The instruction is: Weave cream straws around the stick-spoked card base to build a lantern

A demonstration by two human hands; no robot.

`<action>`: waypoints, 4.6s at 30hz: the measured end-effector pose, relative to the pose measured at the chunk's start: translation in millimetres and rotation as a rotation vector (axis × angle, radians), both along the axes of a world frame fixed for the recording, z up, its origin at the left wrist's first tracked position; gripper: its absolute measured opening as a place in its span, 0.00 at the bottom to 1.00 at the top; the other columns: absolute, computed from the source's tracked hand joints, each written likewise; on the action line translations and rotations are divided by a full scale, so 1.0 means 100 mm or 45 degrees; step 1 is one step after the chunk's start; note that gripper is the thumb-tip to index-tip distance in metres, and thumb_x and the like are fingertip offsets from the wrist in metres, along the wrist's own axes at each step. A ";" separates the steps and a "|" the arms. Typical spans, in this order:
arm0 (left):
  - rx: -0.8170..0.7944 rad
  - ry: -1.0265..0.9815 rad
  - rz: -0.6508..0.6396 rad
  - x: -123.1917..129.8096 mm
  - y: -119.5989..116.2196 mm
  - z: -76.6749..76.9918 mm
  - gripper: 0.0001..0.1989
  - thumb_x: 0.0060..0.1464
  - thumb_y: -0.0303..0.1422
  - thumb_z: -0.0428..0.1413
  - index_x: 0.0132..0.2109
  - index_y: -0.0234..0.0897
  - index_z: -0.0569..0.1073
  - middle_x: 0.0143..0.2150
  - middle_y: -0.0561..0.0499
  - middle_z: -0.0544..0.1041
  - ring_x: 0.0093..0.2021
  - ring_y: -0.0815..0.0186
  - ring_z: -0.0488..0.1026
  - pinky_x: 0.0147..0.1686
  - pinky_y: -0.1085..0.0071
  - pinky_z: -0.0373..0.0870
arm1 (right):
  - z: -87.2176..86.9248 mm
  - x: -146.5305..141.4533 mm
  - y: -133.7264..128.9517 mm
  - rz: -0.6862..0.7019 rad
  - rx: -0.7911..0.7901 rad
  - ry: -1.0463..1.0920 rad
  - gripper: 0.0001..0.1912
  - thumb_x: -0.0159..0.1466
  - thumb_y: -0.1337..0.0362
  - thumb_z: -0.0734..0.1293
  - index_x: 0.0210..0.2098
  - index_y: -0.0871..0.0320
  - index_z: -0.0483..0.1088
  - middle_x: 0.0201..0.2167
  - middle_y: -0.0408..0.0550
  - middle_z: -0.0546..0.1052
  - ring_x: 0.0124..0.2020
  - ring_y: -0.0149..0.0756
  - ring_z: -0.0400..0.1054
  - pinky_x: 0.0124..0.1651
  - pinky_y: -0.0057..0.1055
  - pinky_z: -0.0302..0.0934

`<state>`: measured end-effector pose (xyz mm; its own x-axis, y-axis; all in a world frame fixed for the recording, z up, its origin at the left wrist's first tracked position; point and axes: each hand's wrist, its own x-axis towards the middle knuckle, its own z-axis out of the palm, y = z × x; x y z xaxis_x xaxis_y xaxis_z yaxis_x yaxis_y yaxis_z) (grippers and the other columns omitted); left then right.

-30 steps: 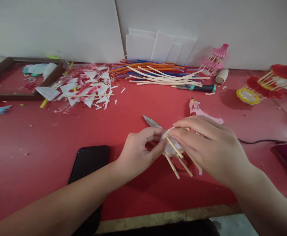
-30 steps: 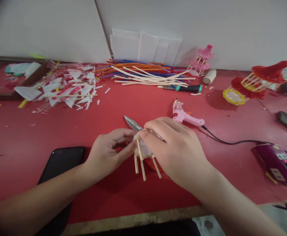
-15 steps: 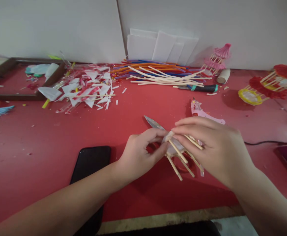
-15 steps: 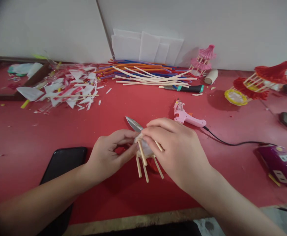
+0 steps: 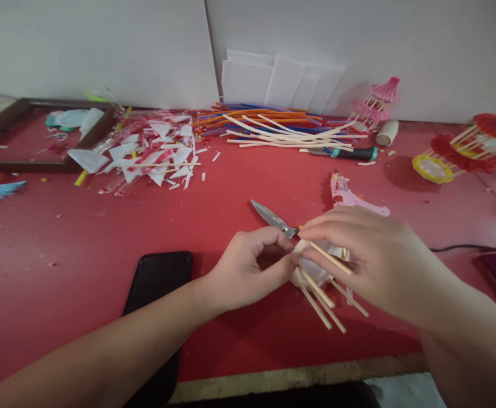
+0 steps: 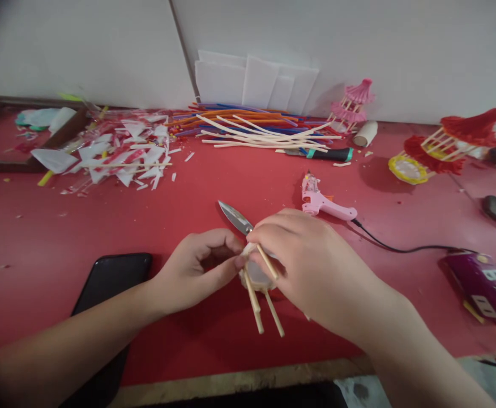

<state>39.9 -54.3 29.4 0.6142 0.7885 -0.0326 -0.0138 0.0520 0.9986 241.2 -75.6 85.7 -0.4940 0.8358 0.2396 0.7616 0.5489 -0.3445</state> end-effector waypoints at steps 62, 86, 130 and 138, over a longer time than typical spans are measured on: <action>-0.580 -0.155 0.418 0.06 0.15 -0.07 0.05 0.56 0.27 0.58 0.40 0.32 0.78 0.33 0.47 0.83 0.33 0.68 0.81 0.34 0.75 0.78 | -0.62 1.29 0.50 -0.623 -0.225 -0.274 0.16 0.59 0.70 0.61 0.46 0.57 0.71 0.48 0.56 0.78 0.45 0.46 0.73 0.45 0.38 0.63; -0.377 -0.084 0.380 0.00 0.10 -0.07 0.13 0.53 0.37 0.63 0.42 0.32 0.79 0.42 0.42 0.83 0.39 0.60 0.81 0.37 0.69 0.79 | -0.63 0.24 0.23 -0.237 -0.768 1.038 0.14 0.61 0.50 0.70 0.35 0.54 0.74 0.29 0.45 0.79 0.28 0.37 0.74 0.33 0.35 0.73; -0.379 -0.017 0.569 -0.05 0.11 -0.04 0.21 0.51 0.40 0.65 0.51 0.36 0.77 0.34 0.48 0.83 0.34 0.62 0.80 0.36 0.67 0.79 | -0.64 0.06 0.18 -0.405 -0.984 1.251 0.15 0.58 0.51 0.72 0.31 0.56 0.72 0.22 0.43 0.77 0.20 0.34 0.72 0.24 0.30 0.68; -0.488 -0.169 0.704 -0.08 0.15 -0.03 0.14 0.52 0.42 0.65 0.33 0.36 0.74 0.32 0.51 0.80 0.33 0.66 0.78 0.31 0.72 0.78 | -0.76 0.10 0.19 -0.426 -0.933 1.475 0.14 0.61 0.53 0.71 0.35 0.58 0.73 0.24 0.45 0.78 0.22 0.34 0.73 0.28 0.32 0.70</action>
